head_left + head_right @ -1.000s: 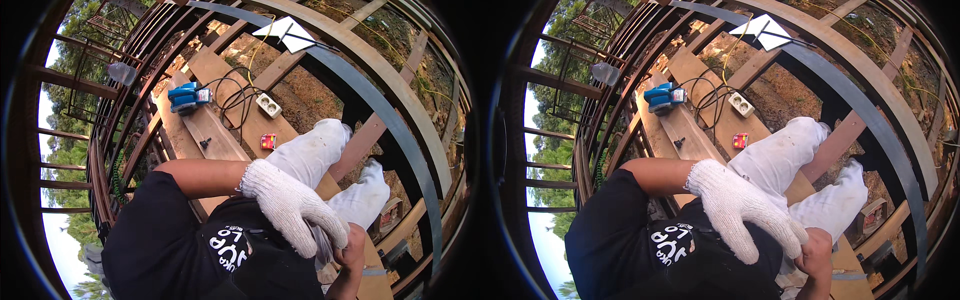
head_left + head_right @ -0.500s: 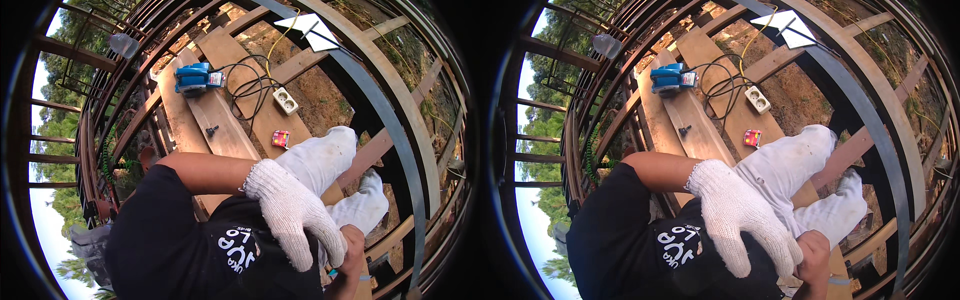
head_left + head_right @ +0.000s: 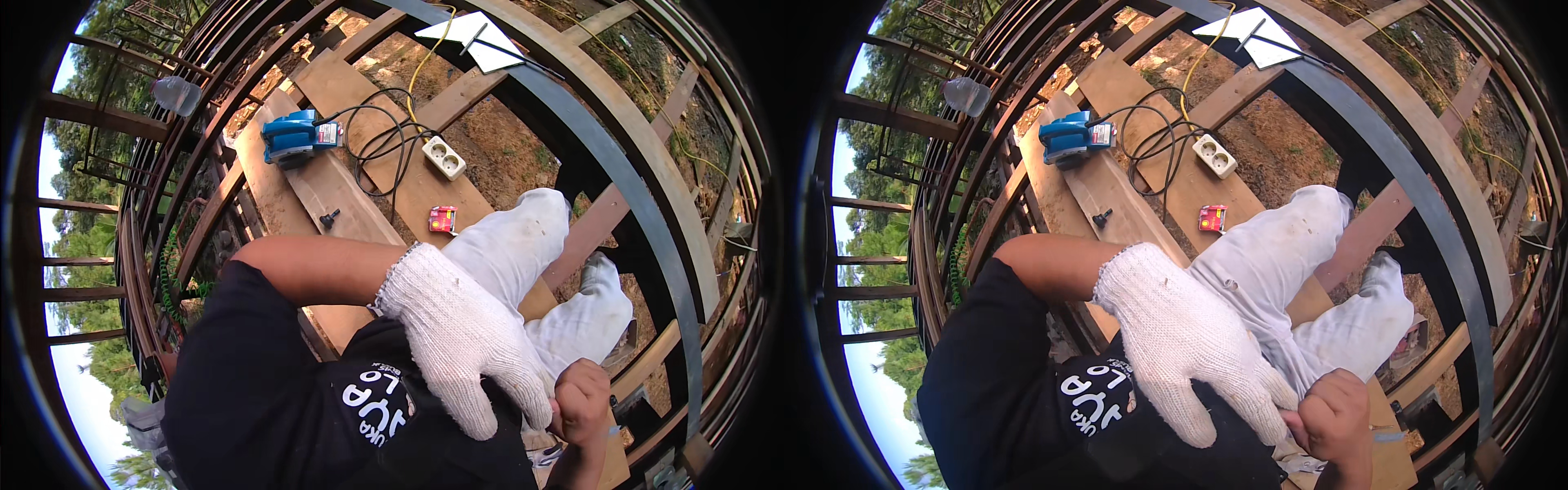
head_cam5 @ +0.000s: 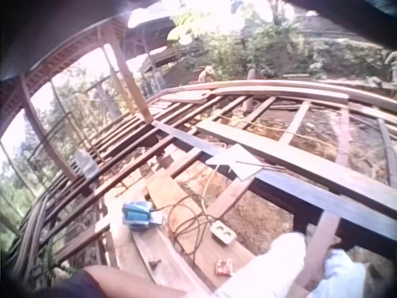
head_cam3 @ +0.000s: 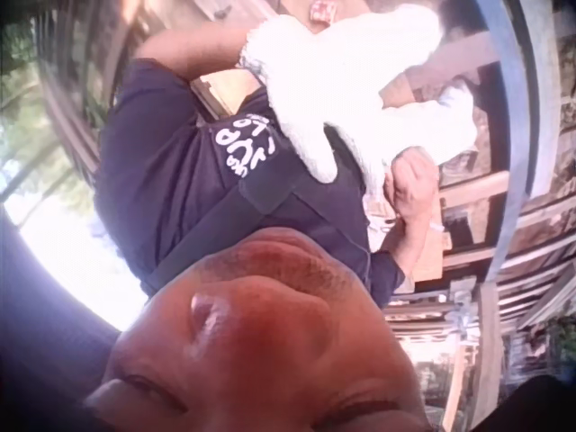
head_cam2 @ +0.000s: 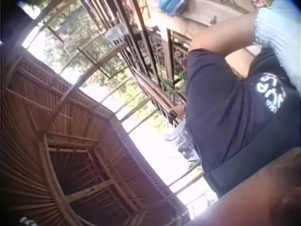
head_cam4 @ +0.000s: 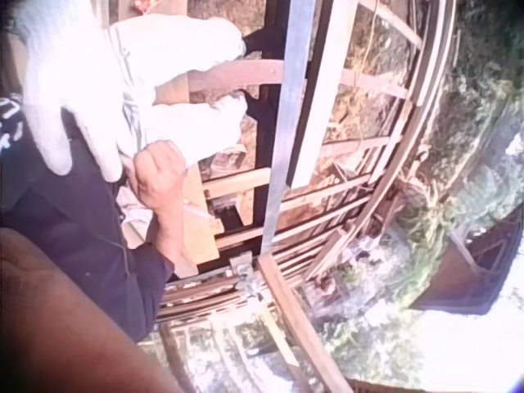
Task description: The person repairs an electric wood planer by using a screwdriver to remove and replace screws from the metal base plate, handling a small electronic component, and inspecting the internal drive belt and motor housing.
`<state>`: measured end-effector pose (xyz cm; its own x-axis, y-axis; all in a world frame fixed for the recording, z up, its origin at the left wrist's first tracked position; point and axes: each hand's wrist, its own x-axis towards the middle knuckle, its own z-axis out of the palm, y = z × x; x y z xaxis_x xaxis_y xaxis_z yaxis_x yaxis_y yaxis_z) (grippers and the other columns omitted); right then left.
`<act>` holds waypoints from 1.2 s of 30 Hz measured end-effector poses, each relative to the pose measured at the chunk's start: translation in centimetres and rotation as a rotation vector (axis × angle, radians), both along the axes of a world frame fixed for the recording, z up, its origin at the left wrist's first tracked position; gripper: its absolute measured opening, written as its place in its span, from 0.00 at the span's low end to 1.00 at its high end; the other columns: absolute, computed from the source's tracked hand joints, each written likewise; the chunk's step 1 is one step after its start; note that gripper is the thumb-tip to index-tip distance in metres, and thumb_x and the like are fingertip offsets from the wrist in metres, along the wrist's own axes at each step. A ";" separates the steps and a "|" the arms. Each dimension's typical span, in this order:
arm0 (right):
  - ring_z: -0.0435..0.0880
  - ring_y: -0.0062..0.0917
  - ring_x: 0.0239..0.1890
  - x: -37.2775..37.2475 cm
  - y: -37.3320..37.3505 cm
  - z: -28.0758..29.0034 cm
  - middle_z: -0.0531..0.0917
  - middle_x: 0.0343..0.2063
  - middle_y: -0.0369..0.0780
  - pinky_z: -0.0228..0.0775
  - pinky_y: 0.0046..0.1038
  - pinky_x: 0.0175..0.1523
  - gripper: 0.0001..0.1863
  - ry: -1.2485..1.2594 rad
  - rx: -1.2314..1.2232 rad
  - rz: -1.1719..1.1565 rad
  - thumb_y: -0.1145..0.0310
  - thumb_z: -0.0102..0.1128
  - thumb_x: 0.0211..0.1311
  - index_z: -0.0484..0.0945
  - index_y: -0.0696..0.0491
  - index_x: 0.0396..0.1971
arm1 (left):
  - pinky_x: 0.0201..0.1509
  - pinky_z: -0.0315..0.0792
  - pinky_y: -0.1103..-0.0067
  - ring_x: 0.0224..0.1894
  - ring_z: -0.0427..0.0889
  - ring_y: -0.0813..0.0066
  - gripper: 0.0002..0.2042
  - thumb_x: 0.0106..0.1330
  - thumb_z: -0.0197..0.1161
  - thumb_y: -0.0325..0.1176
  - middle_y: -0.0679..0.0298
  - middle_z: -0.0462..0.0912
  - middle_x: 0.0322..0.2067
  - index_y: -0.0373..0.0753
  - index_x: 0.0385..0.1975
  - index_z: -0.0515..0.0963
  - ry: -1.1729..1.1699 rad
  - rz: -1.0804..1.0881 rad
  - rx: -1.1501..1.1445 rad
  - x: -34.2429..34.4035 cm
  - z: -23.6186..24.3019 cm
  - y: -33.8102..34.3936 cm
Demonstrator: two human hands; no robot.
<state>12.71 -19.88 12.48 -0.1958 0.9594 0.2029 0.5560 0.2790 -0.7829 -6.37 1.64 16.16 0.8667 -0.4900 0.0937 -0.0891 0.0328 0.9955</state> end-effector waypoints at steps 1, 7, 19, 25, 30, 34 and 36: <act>0.70 0.39 0.18 1.1 -0.5 0.4 0.69 0.16 0.40 0.60 0.38 0.27 0.16 -0.036 0.008 0.040 0.75 0.67 0.46 0.65 0.54 0.16 | 0.62 0.72 0.66 0.57 0.80 0.50 0.27 0.67 0.68 0.43 0.46 0.82 0.53 0.38 0.63 0.75 -0.001 -0.023 0.001 -0.1 1.2 2.1; 0.77 0.37 0.24 2.4 -0.7 1.2 0.77 0.24 0.41 0.66 0.35 0.31 0.22 -0.169 0.082 -0.327 0.53 0.71 0.58 0.73 0.55 0.23 | 0.66 0.70 0.60 0.65 0.74 0.41 0.27 0.61 0.74 0.33 0.41 0.71 0.66 0.41 0.62 0.78 0.108 0.080 0.166 2.5 1.8 4.9; 0.80 0.37 0.27 -0.3 -4.7 -1.6 0.75 0.21 0.40 0.70 0.38 0.34 0.17 0.031 0.169 -0.190 0.61 0.64 0.63 0.70 0.53 0.22 | 0.59 0.67 0.53 0.56 0.76 0.32 0.21 0.55 0.74 0.37 0.42 0.74 0.61 0.37 0.48 0.81 0.027 -0.415 0.225 9.0 1.8 -0.1; 0.80 0.33 0.30 -2.8 -1.5 -2.4 0.77 0.26 0.38 0.68 0.36 0.38 0.20 -0.047 0.261 -0.422 0.51 0.64 0.63 0.73 0.54 0.25 | 0.62 0.66 0.53 0.55 0.79 0.42 0.23 0.52 0.71 0.33 0.48 0.80 0.53 0.36 0.49 0.80 -0.070 -0.300 0.596 10.6 3.0 -2.6; 0.81 0.39 0.24 -2.1 -3.3 -3.4 0.76 0.19 0.41 0.70 0.40 0.31 0.22 0.076 0.268 -0.314 0.53 0.65 0.63 0.70 0.54 0.21 | 0.66 0.66 0.55 0.59 0.77 0.43 0.36 0.54 0.72 0.46 0.50 0.79 0.57 0.38 0.63 0.75 0.218 -0.466 0.543 10.9 4.3 -2.6; 0.79 0.43 0.21 -0.5 -5.5 -1.1 0.75 0.16 0.44 0.70 0.42 0.27 0.22 0.192 0.264 -0.225 0.58 0.62 0.66 0.69 0.55 0.18 | 0.68 0.64 0.55 0.61 0.76 0.44 0.33 0.52 0.71 0.45 0.50 0.79 0.58 0.38 0.60 0.77 0.253 -0.494 0.593 11.7 5.4 -2.3; 0.79 0.44 0.21 -0.1 -5.9 -0.9 0.75 0.16 0.44 0.70 0.42 0.27 0.21 0.187 0.291 -0.225 0.59 0.61 0.67 0.69 0.55 0.18 | 0.69 0.64 0.55 0.62 0.76 0.44 0.32 0.51 0.71 0.45 0.50 0.79 0.59 0.39 0.58 0.78 0.244 -0.487 0.642 12.1 6.3 -2.2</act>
